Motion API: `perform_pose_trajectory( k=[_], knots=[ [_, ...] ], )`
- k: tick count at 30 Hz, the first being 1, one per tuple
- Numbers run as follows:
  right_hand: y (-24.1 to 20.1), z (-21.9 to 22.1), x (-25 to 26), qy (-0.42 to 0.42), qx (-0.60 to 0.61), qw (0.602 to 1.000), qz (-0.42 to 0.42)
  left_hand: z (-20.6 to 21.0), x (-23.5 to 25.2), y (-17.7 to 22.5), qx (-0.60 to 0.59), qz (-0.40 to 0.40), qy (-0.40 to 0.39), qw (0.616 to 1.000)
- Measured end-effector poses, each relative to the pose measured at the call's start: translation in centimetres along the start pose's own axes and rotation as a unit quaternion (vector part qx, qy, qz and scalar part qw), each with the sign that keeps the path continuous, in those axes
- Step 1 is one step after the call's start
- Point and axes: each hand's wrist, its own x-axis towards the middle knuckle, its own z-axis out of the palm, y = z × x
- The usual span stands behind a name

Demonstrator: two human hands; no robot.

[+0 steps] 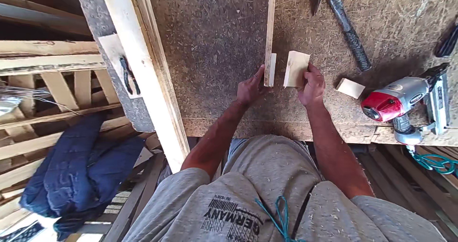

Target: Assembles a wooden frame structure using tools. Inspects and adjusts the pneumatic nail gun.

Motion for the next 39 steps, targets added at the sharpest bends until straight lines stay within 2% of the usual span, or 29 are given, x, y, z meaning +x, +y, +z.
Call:
perform_pose_trajectory(
  k=[1,2,4,5,6,9,10,12,16,20,24,29,39],
  knots=[
    [0.2,0.4,-0.1,-0.005,-0.024,1.000,0.008,0.2,-0.3,0.1,0.005,0.000,0.002,1.000],
    [0.6,1.1,-0.1,-0.003,-0.119,0.993,-0.005,0.3,-0.5,0.2,0.011,-0.003,0.003,1.000],
    [0.6,3.3,-0.1,-0.002,-0.386,0.920,-0.070,0.4,-0.5,0.8,0.025,-0.010,0.003,1.000],
    [0.4,4.3,-0.1,-0.006,-0.444,0.891,-0.092,0.4,-0.4,1.1,0.034,-0.012,0.005,0.999],
    [0.2,5.0,-0.1,-0.010,-0.445,0.890,-0.100,0.4,-0.3,1.3,0.040,-0.016,0.006,0.999],
    [1.1,5.3,1.2,-0.036,-0.239,0.967,-0.079,0.4,-0.3,1.3,0.047,-0.014,0.014,0.999],
    [1.3,5.0,1.5,-0.059,-0.184,0.978,-0.079,0.4,-0.2,1.2,0.047,-0.013,0.016,0.999],
    [1.5,4.4,1.7,-0.098,-0.181,0.974,-0.095,0.6,-0.1,1.1,0.049,-0.013,0.021,0.998],
    [1.7,4.2,0.5,-0.095,-0.223,0.964,-0.108,0.9,-0.2,1.3,0.053,-0.010,0.034,0.998],
    [3.1,4.5,1.5,-0.071,-0.150,0.978,-0.130,1.0,-0.4,1.3,0.066,-0.004,0.054,0.996],
    [3.5,4.4,2.1,-0.074,-0.099,0.986,-0.115,1.0,-0.4,1.3,0.069,0.003,0.049,0.996],
    [3.5,4.6,2.2,-0.064,-0.065,0.988,-0.125,0.8,-0.1,0.7,0.070,0.039,0.049,0.996],
    [3.7,4.7,2.3,-0.078,-0.021,0.987,-0.136,1.0,-0.1,0.7,0.071,0.032,0.057,0.995]
  ],
)
